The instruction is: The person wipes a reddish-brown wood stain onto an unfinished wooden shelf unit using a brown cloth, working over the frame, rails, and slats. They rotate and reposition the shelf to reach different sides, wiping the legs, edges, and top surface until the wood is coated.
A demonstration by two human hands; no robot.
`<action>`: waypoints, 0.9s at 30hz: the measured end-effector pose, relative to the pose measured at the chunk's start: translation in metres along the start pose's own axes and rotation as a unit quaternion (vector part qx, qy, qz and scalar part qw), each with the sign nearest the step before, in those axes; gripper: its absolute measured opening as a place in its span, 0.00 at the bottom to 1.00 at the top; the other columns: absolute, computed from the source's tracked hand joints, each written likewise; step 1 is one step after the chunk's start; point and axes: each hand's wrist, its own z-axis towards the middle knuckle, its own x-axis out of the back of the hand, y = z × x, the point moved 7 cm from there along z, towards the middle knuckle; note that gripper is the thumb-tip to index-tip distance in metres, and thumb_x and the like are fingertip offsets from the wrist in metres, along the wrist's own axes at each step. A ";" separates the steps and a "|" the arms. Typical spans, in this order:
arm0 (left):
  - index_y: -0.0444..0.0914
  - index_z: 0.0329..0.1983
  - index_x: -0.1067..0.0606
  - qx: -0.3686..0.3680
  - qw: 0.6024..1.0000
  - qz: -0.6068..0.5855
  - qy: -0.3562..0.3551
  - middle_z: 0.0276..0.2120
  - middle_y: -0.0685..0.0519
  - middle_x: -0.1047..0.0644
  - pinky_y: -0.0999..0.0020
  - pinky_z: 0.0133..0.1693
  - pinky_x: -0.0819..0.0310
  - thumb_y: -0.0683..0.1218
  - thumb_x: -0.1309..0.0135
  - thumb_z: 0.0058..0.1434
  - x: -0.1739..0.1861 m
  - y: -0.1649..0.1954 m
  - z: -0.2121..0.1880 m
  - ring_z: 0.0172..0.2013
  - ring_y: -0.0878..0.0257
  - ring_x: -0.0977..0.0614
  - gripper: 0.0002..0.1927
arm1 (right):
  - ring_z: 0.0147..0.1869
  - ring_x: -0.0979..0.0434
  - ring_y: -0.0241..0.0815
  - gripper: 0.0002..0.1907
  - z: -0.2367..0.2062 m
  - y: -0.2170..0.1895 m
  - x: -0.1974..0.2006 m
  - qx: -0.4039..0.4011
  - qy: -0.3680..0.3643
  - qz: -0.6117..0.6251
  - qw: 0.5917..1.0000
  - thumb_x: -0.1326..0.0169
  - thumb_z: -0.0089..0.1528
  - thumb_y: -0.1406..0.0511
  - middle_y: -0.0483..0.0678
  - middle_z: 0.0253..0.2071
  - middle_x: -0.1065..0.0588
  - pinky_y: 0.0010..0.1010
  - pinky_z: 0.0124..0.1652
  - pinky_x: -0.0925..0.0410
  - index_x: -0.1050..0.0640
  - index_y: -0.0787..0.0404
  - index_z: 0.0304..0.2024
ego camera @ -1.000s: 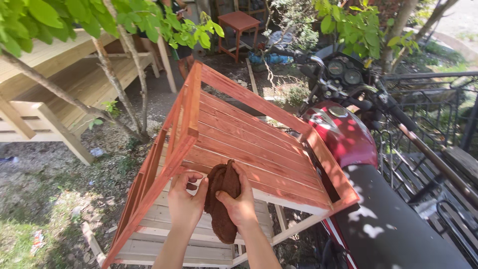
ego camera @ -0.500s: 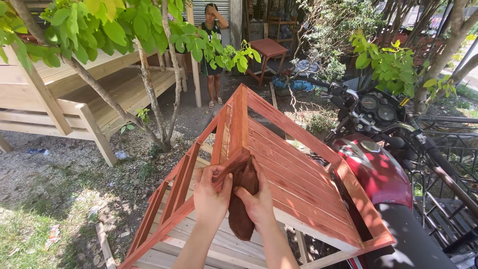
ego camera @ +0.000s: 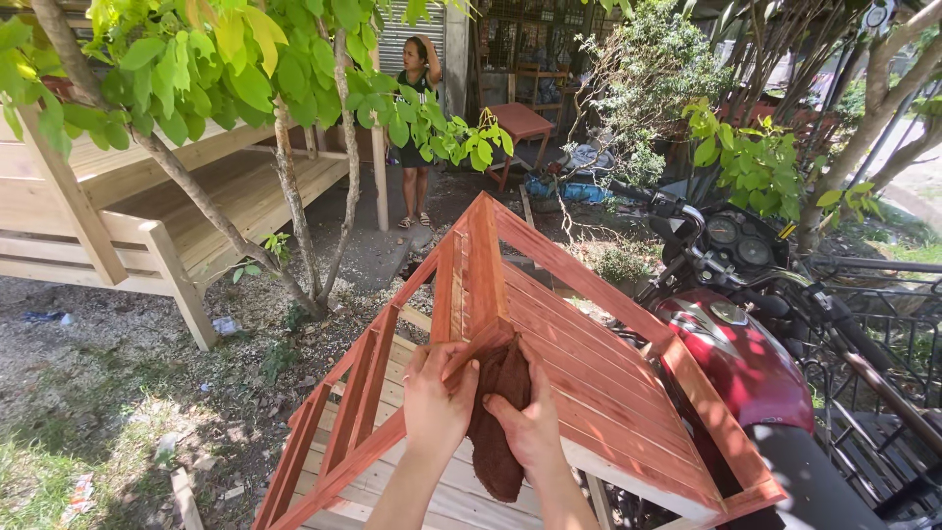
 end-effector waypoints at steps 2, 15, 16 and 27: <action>0.40 0.43 0.20 -0.019 1.000 0.001 0.003 0.42 0.48 0.21 0.53 0.48 0.29 0.44 0.38 0.56 0.006 0.003 0.002 0.45 0.47 0.20 0.12 | 0.61 0.27 0.40 0.46 0.000 0.003 -0.004 0.010 0.002 -0.023 1.000 0.44 0.49 0.81 0.50 0.60 0.29 0.32 0.58 0.32 0.39 0.64 0.70; 0.45 0.32 0.16 0.033 0.997 0.066 -0.014 0.39 0.55 0.22 0.56 0.46 0.30 0.47 0.34 0.51 0.026 -0.022 0.018 0.44 0.52 0.21 0.05 | 0.57 0.24 0.44 0.46 0.006 0.023 -0.031 0.012 0.027 -0.025 0.999 0.43 0.47 0.81 0.55 0.58 0.27 0.33 0.54 0.29 0.37 0.63 0.69; 0.46 0.32 0.15 0.036 0.996 0.076 -0.016 0.38 0.55 0.22 0.56 0.46 0.31 0.47 0.34 0.51 0.024 -0.024 0.018 0.44 0.52 0.22 0.05 | 0.57 0.23 0.44 0.46 0.007 0.025 -0.031 0.010 0.029 -0.033 0.999 0.43 0.47 0.81 0.55 0.58 0.26 0.33 0.54 0.29 0.37 0.63 0.69; 0.45 0.32 0.16 0.066 0.996 0.029 -0.045 0.36 0.57 0.20 0.60 0.43 0.26 0.45 0.36 0.52 0.008 -0.030 0.012 0.37 0.56 0.18 0.05 | 0.61 0.27 0.43 0.47 0.003 0.025 -0.020 0.017 0.050 -0.069 0.996 0.41 0.48 0.80 0.53 0.61 0.29 0.33 0.58 0.32 0.39 0.61 0.69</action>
